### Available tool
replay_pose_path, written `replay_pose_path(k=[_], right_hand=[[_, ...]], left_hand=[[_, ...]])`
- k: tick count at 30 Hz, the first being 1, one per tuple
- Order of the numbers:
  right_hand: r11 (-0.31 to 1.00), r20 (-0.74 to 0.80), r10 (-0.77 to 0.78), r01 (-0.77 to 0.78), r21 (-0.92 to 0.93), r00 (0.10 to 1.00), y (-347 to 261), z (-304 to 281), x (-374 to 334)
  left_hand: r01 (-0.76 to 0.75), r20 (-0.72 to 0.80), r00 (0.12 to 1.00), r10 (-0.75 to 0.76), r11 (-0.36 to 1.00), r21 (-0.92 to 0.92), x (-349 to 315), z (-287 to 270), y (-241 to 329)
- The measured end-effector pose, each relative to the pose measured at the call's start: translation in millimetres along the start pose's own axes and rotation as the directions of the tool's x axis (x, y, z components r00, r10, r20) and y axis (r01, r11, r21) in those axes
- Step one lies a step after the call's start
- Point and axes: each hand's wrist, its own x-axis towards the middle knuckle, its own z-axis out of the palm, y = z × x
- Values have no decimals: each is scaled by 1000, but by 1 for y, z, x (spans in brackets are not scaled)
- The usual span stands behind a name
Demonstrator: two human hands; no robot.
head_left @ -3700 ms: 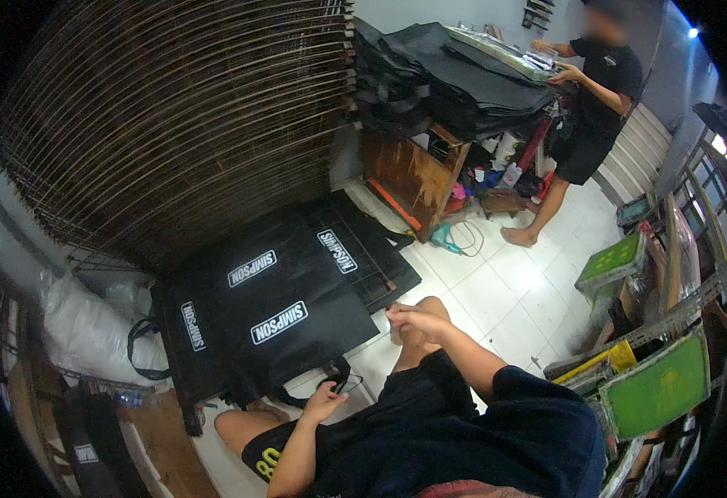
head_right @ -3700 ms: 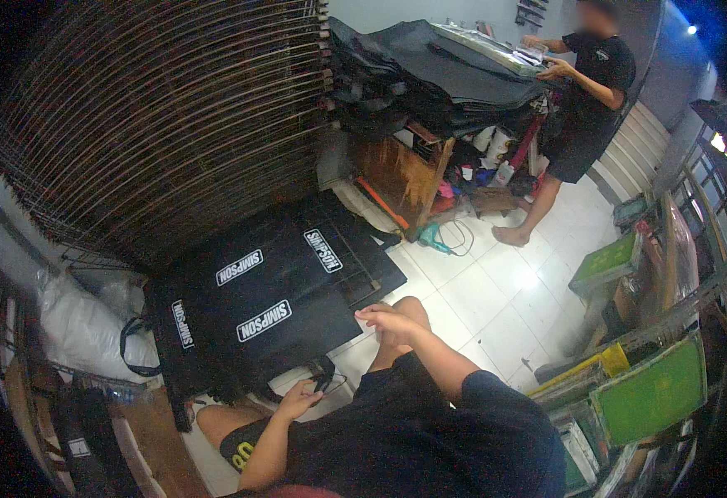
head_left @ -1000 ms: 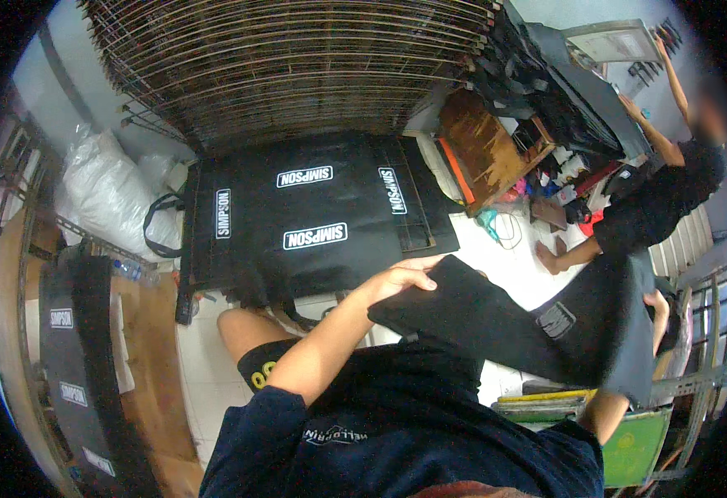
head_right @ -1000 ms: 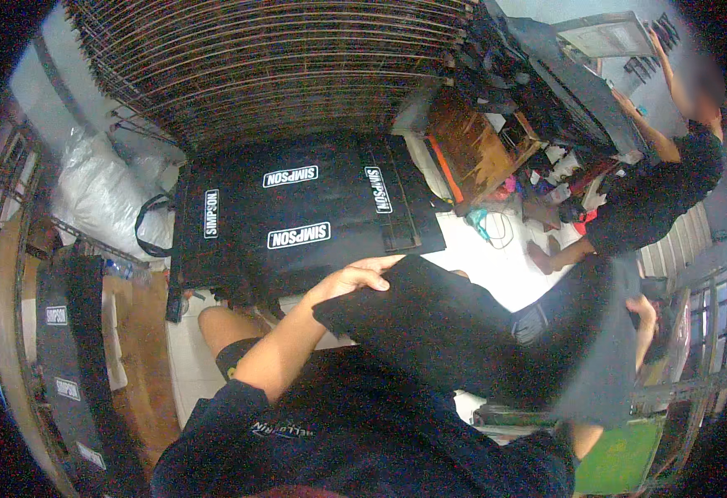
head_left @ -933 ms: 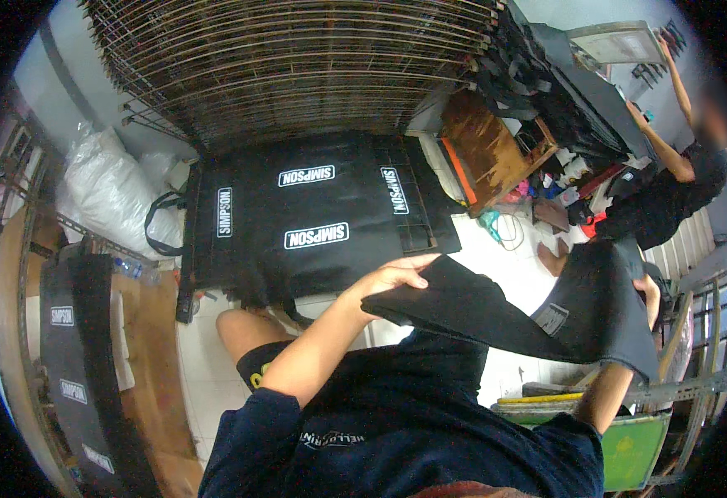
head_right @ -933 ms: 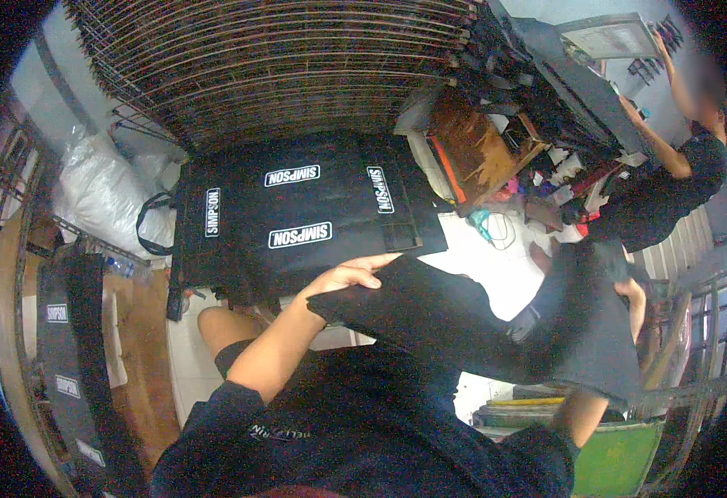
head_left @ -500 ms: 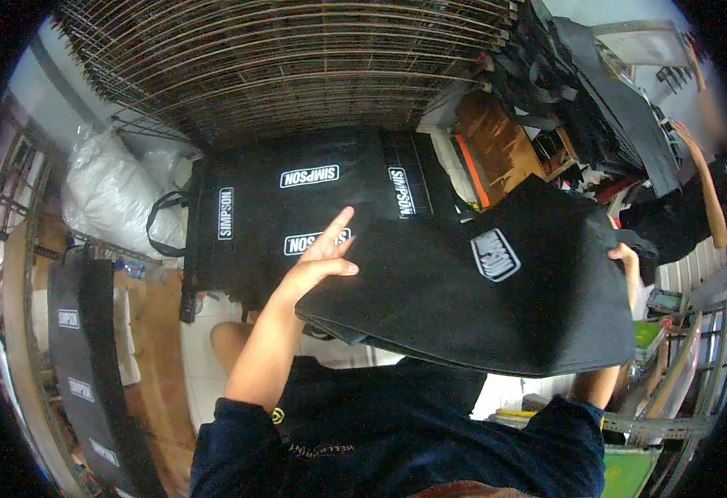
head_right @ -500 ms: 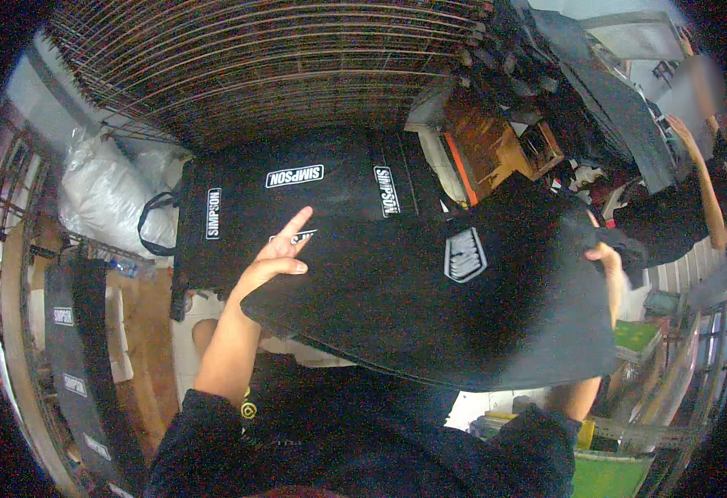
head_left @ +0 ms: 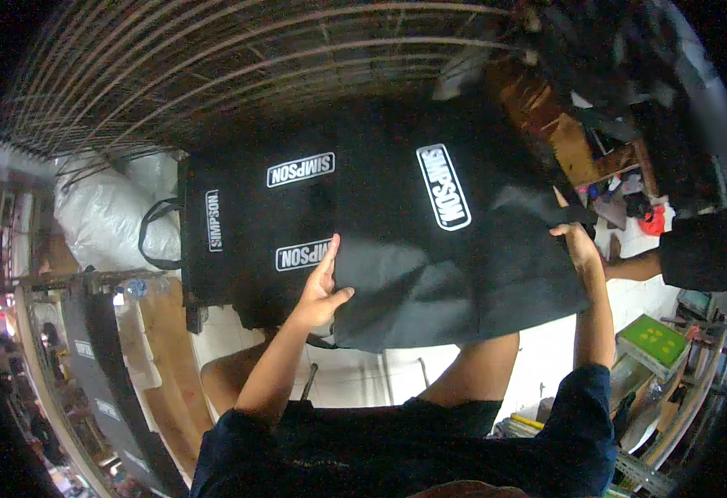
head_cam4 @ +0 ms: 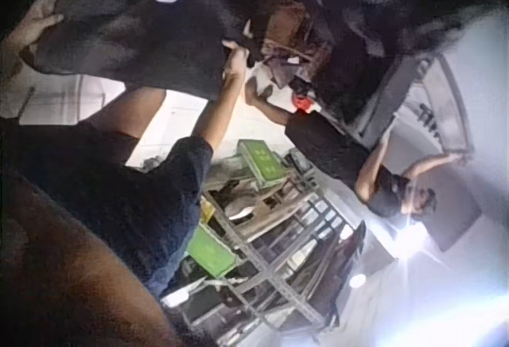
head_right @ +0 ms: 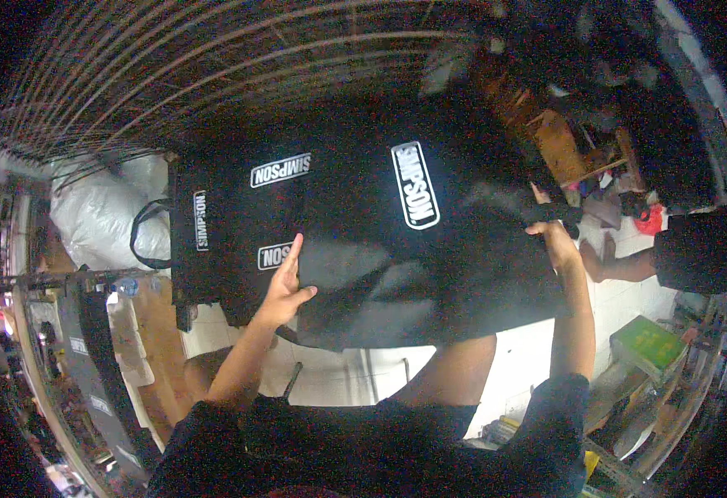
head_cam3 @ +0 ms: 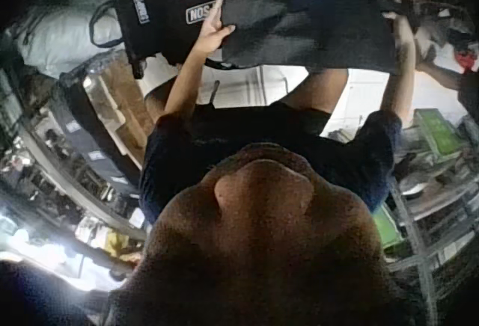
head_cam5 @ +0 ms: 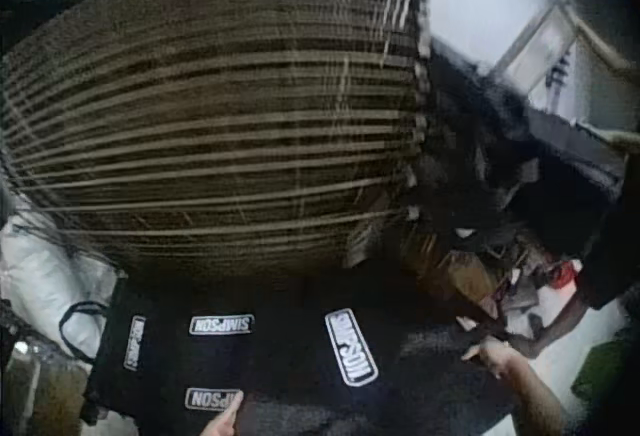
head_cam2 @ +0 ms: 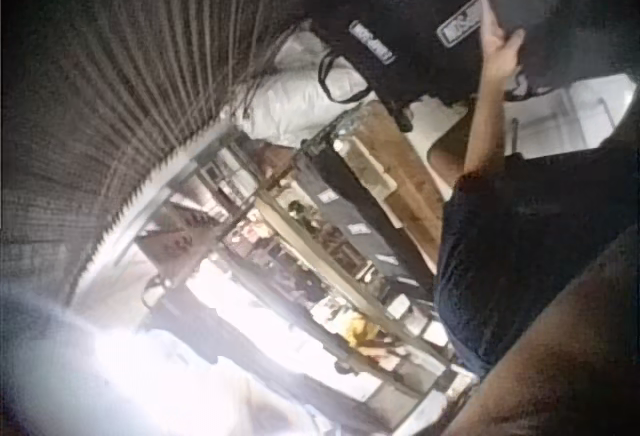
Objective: The person sits on the floor and repeatedly folds and unfolds black Simpson-branded bags. They handle the bags one at a time, smoothing and aligning them before stacking them on the floor.
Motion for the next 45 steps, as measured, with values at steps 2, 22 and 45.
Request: replay_pose_path(k=[2,22,45], right_hand=[[996,52,64,-60,-65,997,22,9,37],[989,-377,-146,142,-38,915,215,26,235],[968,-302,-221,171,-184,927,258,6,258]], left_hand=[[47,-66,997,-41,994,95,14,2,-50],[455,-548,836,-37,606,653,69,-3,-230],[488,-651,756,62,610,624,58,-14,-269]])
